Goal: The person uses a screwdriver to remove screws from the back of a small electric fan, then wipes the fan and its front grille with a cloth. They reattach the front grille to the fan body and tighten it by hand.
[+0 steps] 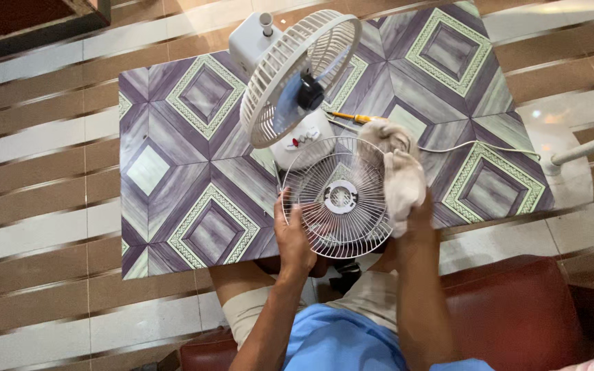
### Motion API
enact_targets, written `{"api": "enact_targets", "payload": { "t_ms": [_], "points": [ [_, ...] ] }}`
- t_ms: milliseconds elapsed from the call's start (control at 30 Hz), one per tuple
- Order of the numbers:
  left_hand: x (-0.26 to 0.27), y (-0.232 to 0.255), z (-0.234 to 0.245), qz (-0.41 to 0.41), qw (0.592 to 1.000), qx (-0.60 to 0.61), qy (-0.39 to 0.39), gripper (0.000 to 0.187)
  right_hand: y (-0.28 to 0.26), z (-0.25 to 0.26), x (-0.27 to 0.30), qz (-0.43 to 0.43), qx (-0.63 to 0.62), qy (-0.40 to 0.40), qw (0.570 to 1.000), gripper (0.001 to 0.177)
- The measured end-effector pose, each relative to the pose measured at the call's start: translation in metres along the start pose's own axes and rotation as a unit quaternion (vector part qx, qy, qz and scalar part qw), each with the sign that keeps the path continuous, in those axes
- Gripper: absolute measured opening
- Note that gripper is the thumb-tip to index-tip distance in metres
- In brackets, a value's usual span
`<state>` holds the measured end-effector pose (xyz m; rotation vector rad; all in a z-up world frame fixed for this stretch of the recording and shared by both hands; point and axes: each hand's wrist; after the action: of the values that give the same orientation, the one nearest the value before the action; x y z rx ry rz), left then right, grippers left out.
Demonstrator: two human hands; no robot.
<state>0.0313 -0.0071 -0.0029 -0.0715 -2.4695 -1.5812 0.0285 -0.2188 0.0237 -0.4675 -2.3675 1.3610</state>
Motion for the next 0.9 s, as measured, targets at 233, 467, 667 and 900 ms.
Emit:
{"api": "enact_targets", "payload": {
  "t_ms": [233, 467, 667, 900],
  "points": [
    [0.010, 0.013, -0.022, -0.274, 0.877, -0.392, -0.055, 0.087, 0.013, -0.020, 0.026, 0.094, -0.010, 0.050, 0.994, 0.016],
    [0.021, -0.023, -0.031, -0.249, 0.782, -0.548, -0.163, 0.072, 0.017, -0.041, 0.044, 0.152, 0.115, -0.059, 0.980, 0.015],
    [0.019, -0.044, 0.002, 0.030, 0.917, 0.075, -0.392, 0.101, 0.028, -0.058, 0.047, 0.202, 0.178, -0.045, 0.962, 0.016],
    [0.016, -0.014, 0.037, 0.178, 0.830, 0.351, -0.396, 0.103, 0.046, -0.052, 0.042, 0.215, 0.179, 0.013, 0.960, 0.018]
  ]
}}
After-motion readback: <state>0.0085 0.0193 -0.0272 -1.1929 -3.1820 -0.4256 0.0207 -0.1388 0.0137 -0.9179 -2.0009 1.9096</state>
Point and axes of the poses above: each hand's wrist, its own x-axis away from the middle knuckle, its own z-axis out of the back of the hand, y = z × x, and after that the axes turned 4 degrees about x, right-handed
